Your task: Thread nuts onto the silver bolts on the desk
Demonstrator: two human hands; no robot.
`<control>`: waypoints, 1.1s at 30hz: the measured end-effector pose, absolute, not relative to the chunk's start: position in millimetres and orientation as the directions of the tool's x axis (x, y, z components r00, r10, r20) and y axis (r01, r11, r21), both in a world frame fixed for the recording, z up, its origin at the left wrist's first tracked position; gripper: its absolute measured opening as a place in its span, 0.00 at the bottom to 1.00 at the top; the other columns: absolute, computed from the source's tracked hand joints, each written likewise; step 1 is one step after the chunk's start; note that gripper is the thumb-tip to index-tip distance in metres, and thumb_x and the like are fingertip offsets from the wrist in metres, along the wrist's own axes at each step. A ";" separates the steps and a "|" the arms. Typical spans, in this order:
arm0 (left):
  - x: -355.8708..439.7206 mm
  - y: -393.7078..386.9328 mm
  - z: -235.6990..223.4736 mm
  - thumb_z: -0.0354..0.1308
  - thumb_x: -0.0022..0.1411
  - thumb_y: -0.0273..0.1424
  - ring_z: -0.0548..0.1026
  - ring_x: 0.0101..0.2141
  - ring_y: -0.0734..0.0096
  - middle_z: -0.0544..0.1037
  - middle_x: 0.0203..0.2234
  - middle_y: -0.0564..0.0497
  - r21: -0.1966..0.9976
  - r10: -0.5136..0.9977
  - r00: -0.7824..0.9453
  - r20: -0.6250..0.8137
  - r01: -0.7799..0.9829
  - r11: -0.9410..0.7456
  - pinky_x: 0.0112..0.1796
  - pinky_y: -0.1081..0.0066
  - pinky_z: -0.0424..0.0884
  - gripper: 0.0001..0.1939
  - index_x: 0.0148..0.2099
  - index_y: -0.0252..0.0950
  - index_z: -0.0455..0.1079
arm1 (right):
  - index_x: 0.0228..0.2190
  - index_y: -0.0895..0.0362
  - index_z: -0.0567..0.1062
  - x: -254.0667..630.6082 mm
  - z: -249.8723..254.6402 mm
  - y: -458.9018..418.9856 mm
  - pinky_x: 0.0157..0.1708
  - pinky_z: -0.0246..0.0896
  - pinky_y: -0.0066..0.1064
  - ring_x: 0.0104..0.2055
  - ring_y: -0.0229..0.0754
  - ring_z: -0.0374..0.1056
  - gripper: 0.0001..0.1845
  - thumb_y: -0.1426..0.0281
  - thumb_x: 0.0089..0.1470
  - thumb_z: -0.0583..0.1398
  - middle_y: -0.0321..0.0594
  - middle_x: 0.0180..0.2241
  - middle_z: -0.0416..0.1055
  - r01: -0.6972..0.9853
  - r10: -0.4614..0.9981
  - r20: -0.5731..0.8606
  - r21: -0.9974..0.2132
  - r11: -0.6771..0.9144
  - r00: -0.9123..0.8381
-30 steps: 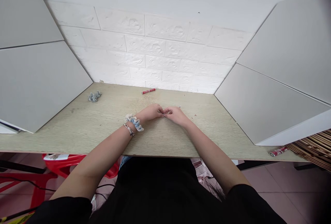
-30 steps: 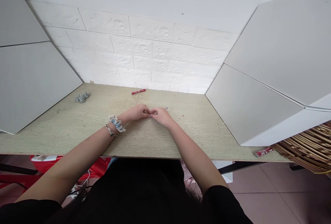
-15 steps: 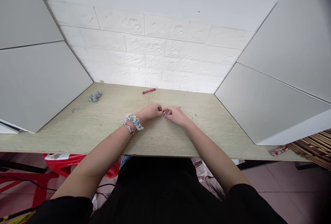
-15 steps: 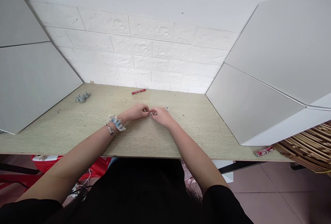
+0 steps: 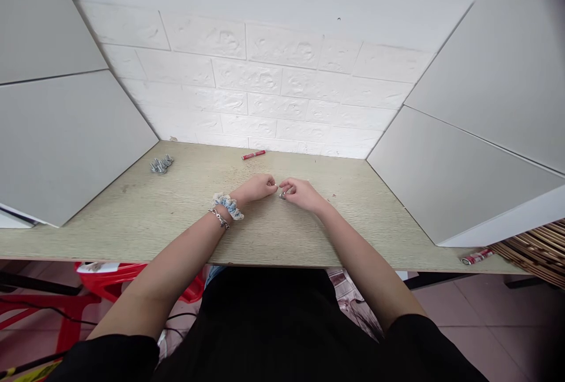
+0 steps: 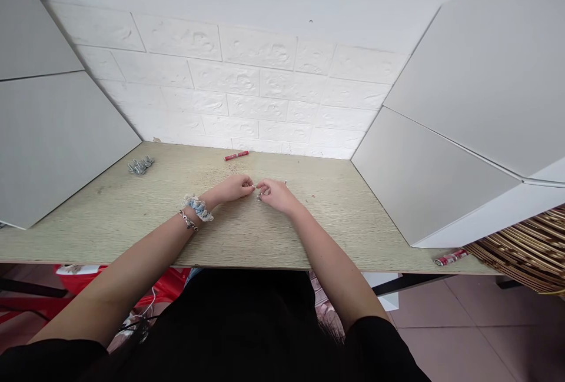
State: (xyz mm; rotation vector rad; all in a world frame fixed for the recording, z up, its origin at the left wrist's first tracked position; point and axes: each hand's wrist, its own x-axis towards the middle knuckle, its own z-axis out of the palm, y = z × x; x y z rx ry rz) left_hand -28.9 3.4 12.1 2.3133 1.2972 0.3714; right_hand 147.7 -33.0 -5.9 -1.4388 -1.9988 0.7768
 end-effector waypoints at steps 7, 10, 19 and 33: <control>-29.0 1.5 14.2 0.48 0.56 0.37 0.71 0.30 0.67 0.76 0.28 0.48 0.514 0.851 0.525 -0.011 0.733 -0.446 0.31 0.71 0.62 0.14 0.35 0.33 0.69 | 0.40 0.57 0.72 144.8 -5.6 -34.7 0.35 0.59 0.26 0.32 0.33 0.66 0.18 0.78 0.44 0.56 0.38 0.36 0.72 0.655 0.954 0.086 -0.709 0.260 -0.286; -28.7 2.6 13.5 0.48 0.56 0.36 0.71 0.30 0.67 0.76 0.29 0.48 0.523 0.859 0.512 -0.006 0.734 -0.434 0.32 0.71 0.62 0.13 0.35 0.34 0.69 | 0.40 0.57 0.72 144.5 -5.6 -35.5 0.36 0.59 0.27 0.33 0.33 0.66 0.18 0.78 0.45 0.56 0.38 0.36 0.72 0.658 0.956 0.078 -0.709 0.254 -0.284; -27.7 4.5 11.5 0.49 0.55 0.37 0.70 0.30 0.68 0.74 0.29 0.49 0.623 0.894 0.445 0.062 0.682 -0.382 0.32 0.70 0.62 0.12 0.34 0.34 0.67 | 0.40 0.56 0.72 145.7 -4.5 -36.5 0.37 0.60 0.29 0.35 0.36 0.65 0.16 0.72 0.46 0.58 0.39 0.40 0.71 0.674 0.960 0.103 -0.692 0.257 -0.261; -17.9 -18.4 31.7 0.44 0.56 0.38 0.60 0.23 0.75 0.62 0.20 0.54 0.849 0.863 0.505 -0.017 0.463 -0.254 0.24 0.74 0.58 0.13 0.26 0.35 0.59 | 0.40 0.54 0.72 143.4 -7.5 -30.0 0.35 0.60 0.30 0.32 0.37 0.63 0.16 0.66 0.46 0.61 0.39 0.35 0.70 0.642 0.863 0.463 -0.603 0.473 -0.201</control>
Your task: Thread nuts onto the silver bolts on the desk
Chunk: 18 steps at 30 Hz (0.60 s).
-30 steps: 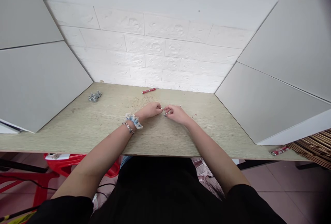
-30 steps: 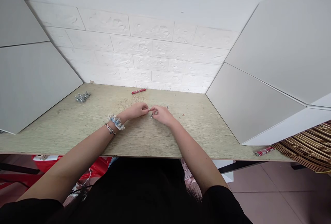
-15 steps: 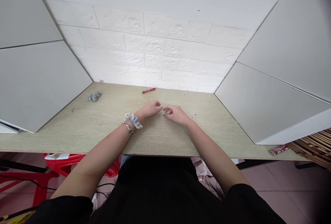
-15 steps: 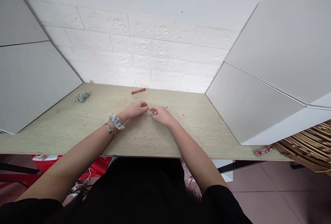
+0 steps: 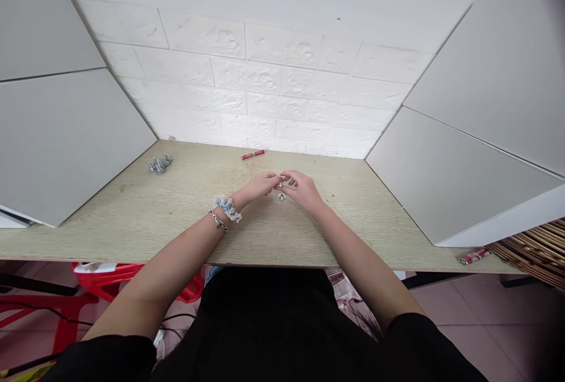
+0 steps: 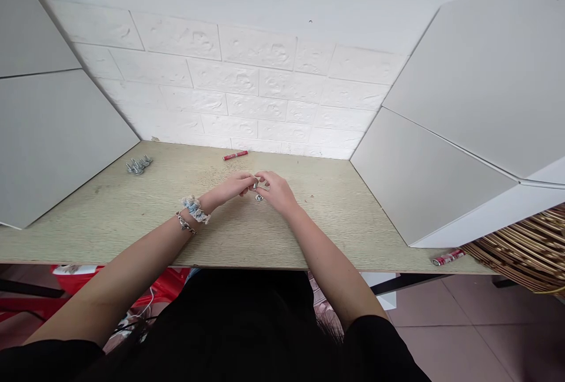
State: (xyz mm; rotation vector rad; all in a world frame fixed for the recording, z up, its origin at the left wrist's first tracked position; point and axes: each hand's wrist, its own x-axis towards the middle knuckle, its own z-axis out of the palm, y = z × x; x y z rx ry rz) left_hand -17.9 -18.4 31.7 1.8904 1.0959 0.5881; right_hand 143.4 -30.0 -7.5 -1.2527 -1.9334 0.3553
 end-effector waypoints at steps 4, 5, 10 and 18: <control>-17.0 -22.7 31.3 0.43 0.57 0.39 0.59 0.21 0.76 0.61 0.20 0.53 0.866 0.858 0.513 -0.041 0.447 -0.226 0.23 0.74 0.57 0.15 0.23 0.35 0.57 | 0.36 0.54 0.75 142.7 -7.8 -30.5 0.35 0.60 0.30 0.32 0.37 0.64 0.13 0.65 0.46 0.61 0.39 0.34 0.71 0.659 0.860 0.476 -0.590 0.467 -0.184; -17.1 -22.0 29.9 0.43 0.57 0.38 0.59 0.21 0.76 0.61 0.20 0.53 0.869 0.858 0.512 -0.040 0.442 -0.223 0.23 0.74 0.58 0.15 0.23 0.35 0.57 | 0.36 0.54 0.75 142.3 -7.4 -31.0 0.35 0.60 0.30 0.32 0.37 0.64 0.12 0.66 0.46 0.61 0.39 0.33 0.72 0.664 0.866 0.468 -0.592 0.456 -0.177; -16.8 -14.8 21.7 0.44 0.55 0.36 0.59 0.19 0.76 0.63 0.17 0.53 0.841 0.874 0.482 -0.055 0.494 -0.219 0.22 0.73 0.56 0.14 0.22 0.34 0.59 | 0.28 0.56 0.77 139.8 -1.9 -35.7 0.32 0.57 0.28 0.30 0.36 0.64 0.08 0.67 0.49 0.58 0.37 0.27 0.72 0.677 0.906 0.388 -0.622 0.393 -0.170; -18.6 -5.2 12.5 0.46 0.53 0.34 0.69 0.29 0.69 0.73 0.27 0.50 0.652 0.864 0.503 0.003 0.654 -0.383 0.29 0.71 0.60 0.11 0.29 0.35 0.67 | 0.31 0.57 0.75 149.4 -1.7 -30.9 0.35 0.54 0.28 0.35 0.37 0.64 0.09 0.71 0.52 0.54 0.38 0.33 0.73 0.737 0.939 0.237 -0.584 0.341 -0.247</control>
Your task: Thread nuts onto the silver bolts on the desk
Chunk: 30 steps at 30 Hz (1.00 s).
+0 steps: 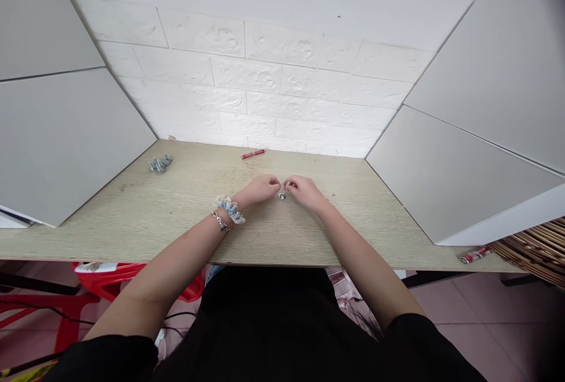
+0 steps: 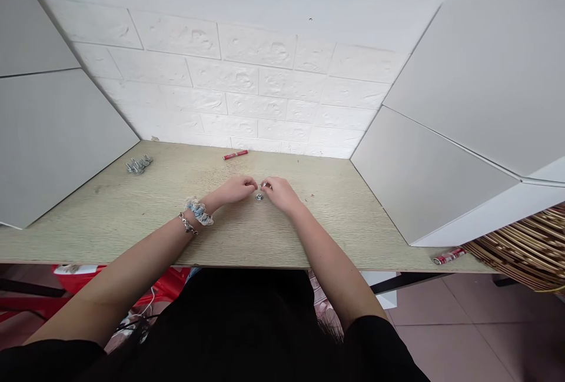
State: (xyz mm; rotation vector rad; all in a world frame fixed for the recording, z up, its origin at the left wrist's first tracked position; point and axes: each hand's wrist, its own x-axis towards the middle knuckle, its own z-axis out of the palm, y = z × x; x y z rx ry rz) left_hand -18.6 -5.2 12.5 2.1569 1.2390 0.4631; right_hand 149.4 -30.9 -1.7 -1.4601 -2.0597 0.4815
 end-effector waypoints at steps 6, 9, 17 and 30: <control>-25.6 -1.7 8.3 0.56 0.47 0.41 0.70 0.33 0.65 0.74 0.32 0.49 0.546 0.803 0.584 -0.122 0.715 -0.437 0.30 0.72 0.61 0.19 0.40 0.37 0.68 | 0.30 0.57 0.73 149.5 -4.3 -31.0 0.35 0.54 0.28 0.36 0.37 0.64 0.09 0.73 0.53 0.53 0.38 0.34 0.71 0.729 0.933 0.159 -0.587 0.352 -0.323; -26.1 -1.9 8.6 0.54 0.49 0.39 0.70 0.32 0.66 0.74 0.32 0.50 0.531 0.780 0.614 -0.125 0.705 -0.470 0.30 0.72 0.61 0.17 0.40 0.37 0.69 | 0.29 0.57 0.73 148.2 -5.0 -31.5 0.34 0.54 0.28 0.34 0.36 0.63 0.09 0.72 0.53 0.53 0.38 0.32 0.71 0.731 0.937 0.138 -0.592 0.339 -0.322; -25.9 -1.5 9.5 0.52 0.52 0.39 0.70 0.33 0.66 0.75 0.33 0.50 0.513 0.776 0.620 -0.116 0.706 -0.488 0.31 0.72 0.61 0.15 0.40 0.37 0.69 | 0.27 0.57 0.73 147.3 -7.1 -29.9 0.33 0.52 0.27 0.34 0.36 0.62 0.08 0.71 0.53 0.54 0.37 0.31 0.70 0.748 0.930 0.128 -0.561 0.354 -0.345; -25.2 4.6 2.8 0.53 0.50 0.38 0.71 0.31 0.68 0.75 0.29 0.51 0.548 0.782 0.618 -0.081 0.683 -0.483 0.30 0.72 0.60 0.12 0.33 0.37 0.70 | 0.30 0.57 0.74 151.1 -3.5 -31.4 0.35 0.54 0.28 0.38 0.39 0.64 0.05 0.71 0.47 0.60 0.39 0.34 0.71 0.755 0.925 0.115 -0.545 0.364 -0.363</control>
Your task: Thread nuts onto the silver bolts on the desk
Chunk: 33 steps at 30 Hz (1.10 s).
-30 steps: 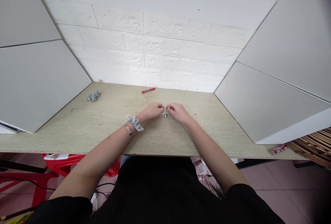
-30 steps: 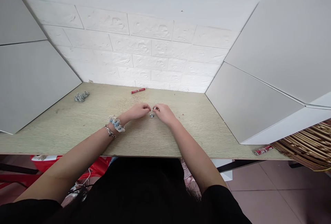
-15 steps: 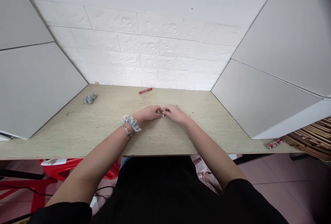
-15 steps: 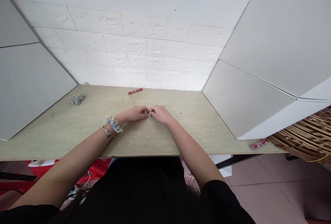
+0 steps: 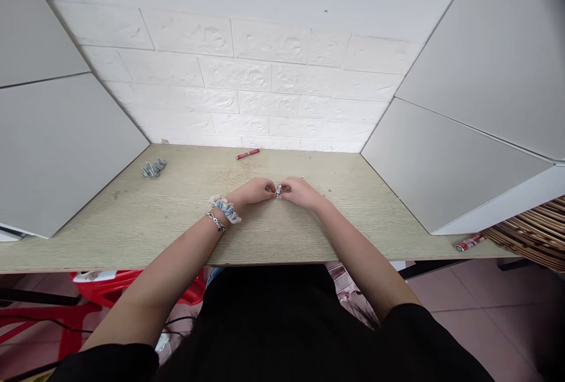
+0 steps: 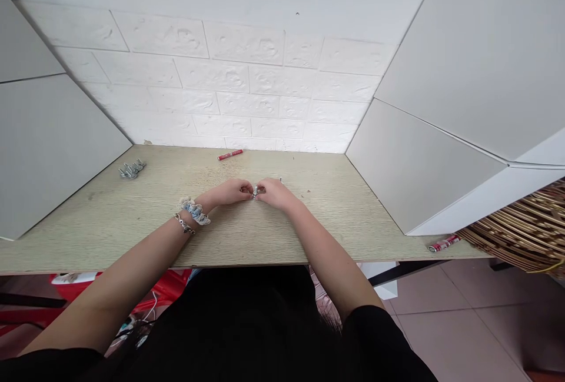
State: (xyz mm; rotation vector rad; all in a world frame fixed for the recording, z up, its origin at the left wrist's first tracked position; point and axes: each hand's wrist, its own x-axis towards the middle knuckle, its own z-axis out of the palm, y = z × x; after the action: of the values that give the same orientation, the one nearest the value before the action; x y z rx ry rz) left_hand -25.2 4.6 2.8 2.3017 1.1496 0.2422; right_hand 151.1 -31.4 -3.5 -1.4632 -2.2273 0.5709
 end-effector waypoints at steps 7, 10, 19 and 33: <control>-25.7 4.5 4.3 0.53 0.49 0.41 0.71 0.32 0.67 0.75 0.29 0.50 0.546 0.776 0.625 -0.082 0.680 -0.490 0.30 0.72 0.60 0.14 0.34 0.36 0.71 | 0.29 0.57 0.75 148.8 -4.6 -30.6 0.34 0.54 0.28 0.36 0.38 0.63 0.05 0.69 0.49 0.60 0.39 0.32 0.70 0.780 0.919 0.132 -0.492 0.387 -0.372; -25.7 4.0 4.8 0.53 0.50 0.42 0.71 0.32 0.66 0.76 0.30 0.50 0.538 0.776 0.625 -0.082 0.683 -0.494 0.31 0.72 0.61 0.15 0.34 0.36 0.70 | 0.29 0.57 0.75 147.8 -5.3 -30.5 0.34 0.53 0.28 0.35 0.38 0.63 0.06 0.69 0.50 0.59 0.39 0.32 0.70 0.783 0.922 0.125 -0.494 0.377 -0.366; -24.6 6.1 2.9 0.52 0.49 0.41 0.71 0.33 0.65 0.76 0.30 0.49 0.545 0.785 0.612 -0.099 0.693 -0.472 0.30 0.72 0.61 0.16 0.35 0.36 0.71 | 0.29 0.56 0.74 145.9 -3.9 -32.0 0.31 0.53 0.27 0.34 0.37 0.63 0.07 0.68 0.51 0.57 0.38 0.31 0.70 0.781 0.925 0.127 -0.502 0.372 -0.359; -29.2 3.2 15.4 0.58 0.46 0.39 0.71 0.33 0.65 0.76 0.31 0.50 0.545 0.801 0.579 -0.153 0.725 -0.420 0.31 0.72 0.62 0.16 0.36 0.36 0.71 | 0.30 0.58 0.74 146.9 -6.0 -30.0 0.34 0.53 0.28 0.35 0.38 0.62 0.07 0.69 0.47 0.60 0.40 0.33 0.69 0.787 0.924 0.116 -0.492 0.373 -0.366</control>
State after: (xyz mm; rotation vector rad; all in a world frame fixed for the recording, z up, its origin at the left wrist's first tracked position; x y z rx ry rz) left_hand -29.2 3.2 15.4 2.2421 1.2123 0.1745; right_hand 146.9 -30.0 -6.0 -1.4898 -2.2661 0.5062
